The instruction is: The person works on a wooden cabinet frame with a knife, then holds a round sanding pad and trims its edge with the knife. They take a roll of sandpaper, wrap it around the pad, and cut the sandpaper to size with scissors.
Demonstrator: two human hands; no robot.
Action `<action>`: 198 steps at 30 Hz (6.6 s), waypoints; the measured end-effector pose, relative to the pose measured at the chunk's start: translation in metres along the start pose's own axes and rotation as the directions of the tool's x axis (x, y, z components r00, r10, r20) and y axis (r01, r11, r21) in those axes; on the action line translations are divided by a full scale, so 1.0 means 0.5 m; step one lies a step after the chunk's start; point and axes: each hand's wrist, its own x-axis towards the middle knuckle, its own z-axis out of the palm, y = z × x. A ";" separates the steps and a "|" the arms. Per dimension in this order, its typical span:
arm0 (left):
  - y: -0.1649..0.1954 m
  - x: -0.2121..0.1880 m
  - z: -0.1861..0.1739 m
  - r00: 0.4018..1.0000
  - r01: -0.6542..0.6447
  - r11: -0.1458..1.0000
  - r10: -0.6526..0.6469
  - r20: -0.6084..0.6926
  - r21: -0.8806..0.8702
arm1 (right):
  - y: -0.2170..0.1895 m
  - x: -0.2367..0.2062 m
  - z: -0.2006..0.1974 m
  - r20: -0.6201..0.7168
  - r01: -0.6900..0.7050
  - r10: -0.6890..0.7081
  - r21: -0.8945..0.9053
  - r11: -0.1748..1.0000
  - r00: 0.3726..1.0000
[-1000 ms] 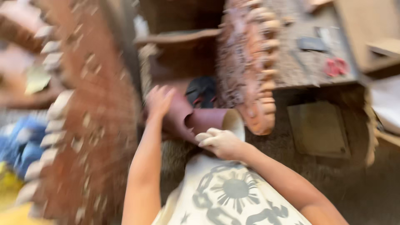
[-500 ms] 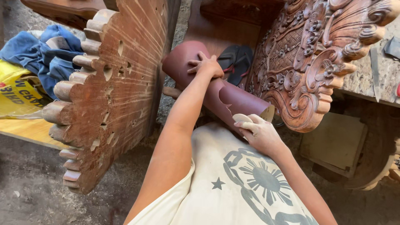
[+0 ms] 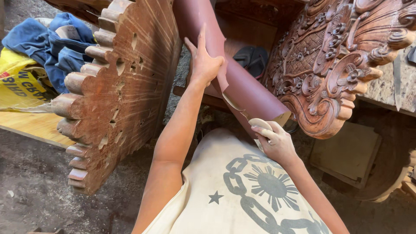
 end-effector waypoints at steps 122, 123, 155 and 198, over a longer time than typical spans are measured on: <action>-0.237 -0.059 0.046 0.998 -0.012 0.166 -0.062 -0.023 -0.986 | 0.197 -0.006 0.142 -0.132 -0.468 0.462 -0.009 0.884 0.877; -0.246 -0.064 0.047 0.999 -0.025 0.164 -0.039 -0.032 -0.986 | 0.193 -0.012 0.137 -0.148 -0.431 0.426 -0.002 0.902 0.893; -0.164 -0.179 -0.015 0.897 -0.040 0.498 0.399 0.188 -0.866 | -0.037 0.313 0.212 -0.125 0.195 -0.178 0.143 0.970 0.976; -0.065 -0.202 -0.263 0.949 -0.254 0.684 0.314 -0.038 -0.684 | 0.202 0.136 0.198 -0.132 -0.325 0.305 -0.170 0.930 0.943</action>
